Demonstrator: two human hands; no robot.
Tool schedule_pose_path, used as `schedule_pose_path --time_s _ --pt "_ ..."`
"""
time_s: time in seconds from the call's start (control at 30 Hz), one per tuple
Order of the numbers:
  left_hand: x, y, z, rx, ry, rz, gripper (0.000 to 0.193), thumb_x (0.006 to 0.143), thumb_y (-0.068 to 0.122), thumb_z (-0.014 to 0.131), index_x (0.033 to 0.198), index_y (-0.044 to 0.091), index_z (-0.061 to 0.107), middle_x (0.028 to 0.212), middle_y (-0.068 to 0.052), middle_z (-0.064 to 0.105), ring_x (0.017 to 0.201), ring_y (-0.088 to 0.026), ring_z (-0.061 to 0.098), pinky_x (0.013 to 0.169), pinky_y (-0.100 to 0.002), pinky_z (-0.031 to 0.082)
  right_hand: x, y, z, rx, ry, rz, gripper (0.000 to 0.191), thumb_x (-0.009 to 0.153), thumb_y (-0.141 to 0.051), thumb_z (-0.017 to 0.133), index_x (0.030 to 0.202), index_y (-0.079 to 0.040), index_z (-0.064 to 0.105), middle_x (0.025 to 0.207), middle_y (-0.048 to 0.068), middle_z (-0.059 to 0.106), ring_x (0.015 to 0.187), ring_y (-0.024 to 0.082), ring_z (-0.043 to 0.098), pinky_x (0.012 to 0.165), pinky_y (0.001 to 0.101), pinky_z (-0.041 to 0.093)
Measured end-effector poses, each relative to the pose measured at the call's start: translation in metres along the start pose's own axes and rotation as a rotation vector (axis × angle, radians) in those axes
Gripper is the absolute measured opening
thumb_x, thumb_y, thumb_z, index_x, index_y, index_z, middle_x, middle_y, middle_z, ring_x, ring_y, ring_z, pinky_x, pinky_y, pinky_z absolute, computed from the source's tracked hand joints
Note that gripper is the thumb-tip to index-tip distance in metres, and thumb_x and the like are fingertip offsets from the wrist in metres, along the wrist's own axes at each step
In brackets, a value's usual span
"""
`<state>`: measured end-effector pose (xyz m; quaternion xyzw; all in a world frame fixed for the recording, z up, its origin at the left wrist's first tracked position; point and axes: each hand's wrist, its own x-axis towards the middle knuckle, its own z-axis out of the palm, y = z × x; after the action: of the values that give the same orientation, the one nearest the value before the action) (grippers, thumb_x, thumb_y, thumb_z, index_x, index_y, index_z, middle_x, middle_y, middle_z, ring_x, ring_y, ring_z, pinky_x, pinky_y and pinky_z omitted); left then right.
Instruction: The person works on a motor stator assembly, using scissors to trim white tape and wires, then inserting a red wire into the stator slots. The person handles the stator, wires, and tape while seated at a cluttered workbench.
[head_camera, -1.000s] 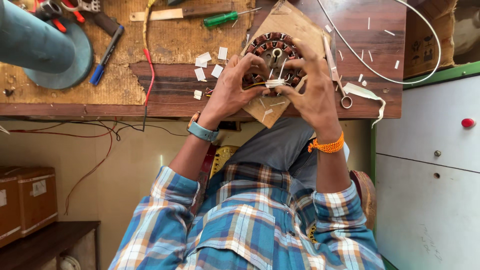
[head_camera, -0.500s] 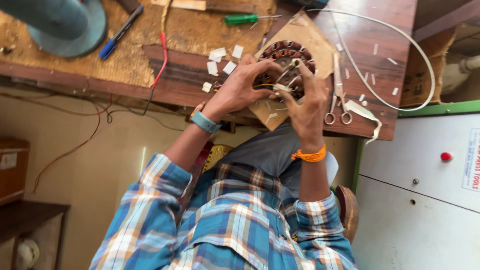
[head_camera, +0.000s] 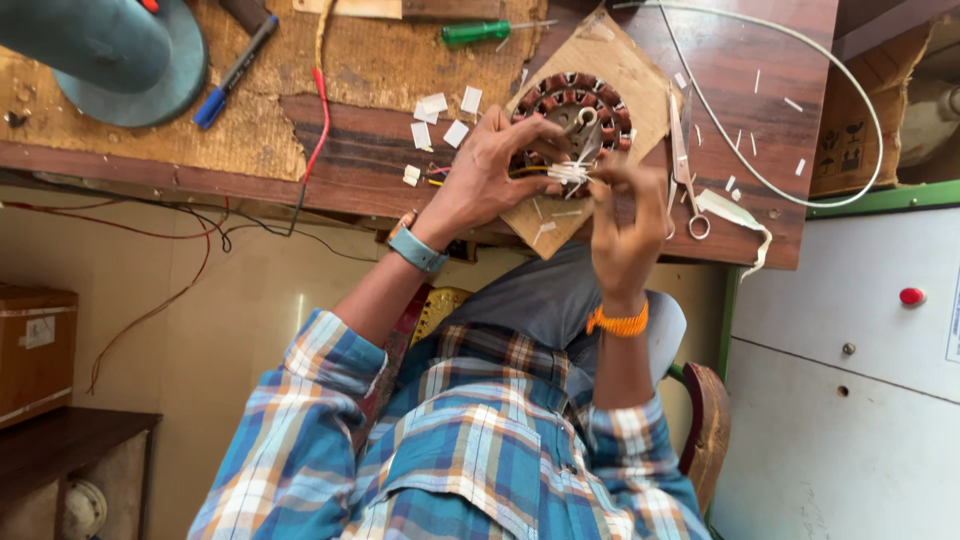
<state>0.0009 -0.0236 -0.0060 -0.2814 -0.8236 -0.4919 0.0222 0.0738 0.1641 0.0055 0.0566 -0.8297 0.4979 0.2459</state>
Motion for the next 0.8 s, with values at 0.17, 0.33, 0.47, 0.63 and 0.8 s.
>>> schedule_pose_path --time_s 0.17,0.33,0.47,0.63,0.8 --pt "-0.001 -0.009 0.005 -0.039 0.025 0.087 0.052 0.081 0.021 0.089 0.126 0.015 0.064 0.111 0.008 0.078 0.098 -0.013 0.059 0.094 -0.033 0.041 -0.012 0.002 -0.001 -0.004 -0.033 -0.005 0.013 0.106 0.002 0.063 0.118 -0.002 0.069 0.108 0.012 0.073 0.100 0.019 0.072 0.090 0.0323 0.057" --pt "0.000 -0.008 0.003 -0.154 0.033 0.069 0.044 0.083 0.022 0.089 0.121 0.018 0.066 0.110 0.008 0.076 0.104 -0.011 0.065 0.096 -0.031 0.048 0.014 -0.004 -0.001 -0.258 -0.107 -0.130 0.020 0.105 0.006 0.060 0.121 0.001 0.070 0.113 0.017 0.071 0.105 0.029 0.067 0.091 0.0417 0.053" --pt "0.002 -0.007 -0.001 -0.043 0.088 0.024 0.049 0.072 0.025 0.093 0.115 0.021 0.071 0.100 0.006 0.075 0.092 -0.018 0.053 0.086 -0.032 0.047 0.035 -0.029 -0.014 -0.321 0.007 -0.249 0.030 0.101 0.005 0.056 0.124 -0.002 0.073 0.110 0.012 0.077 0.105 0.027 0.065 0.096 0.0417 0.053" --pt "0.005 -0.023 0.002 -0.040 0.063 0.016 0.049 0.074 0.028 0.092 0.118 0.023 0.071 0.097 0.008 0.076 0.091 -0.021 0.051 0.084 -0.033 0.048 0.114 -0.050 -0.014 -0.061 -0.289 -0.365 0.031 0.117 -0.011 0.065 0.144 -0.006 0.051 0.106 0.013 0.074 0.090 0.023 0.074 0.082 0.0355 0.059" --pt "0.015 -0.036 -0.006 -0.029 0.122 0.023 0.051 0.074 0.033 0.090 0.120 0.023 0.070 0.100 0.002 0.069 0.093 -0.023 0.054 0.086 -0.036 0.050 0.245 -0.038 0.086 -0.496 -0.673 -0.438 0.075 0.103 -0.019 0.070 0.164 -0.008 0.027 0.078 0.017 0.071 0.071 0.041 0.067 0.066 0.0510 0.052"
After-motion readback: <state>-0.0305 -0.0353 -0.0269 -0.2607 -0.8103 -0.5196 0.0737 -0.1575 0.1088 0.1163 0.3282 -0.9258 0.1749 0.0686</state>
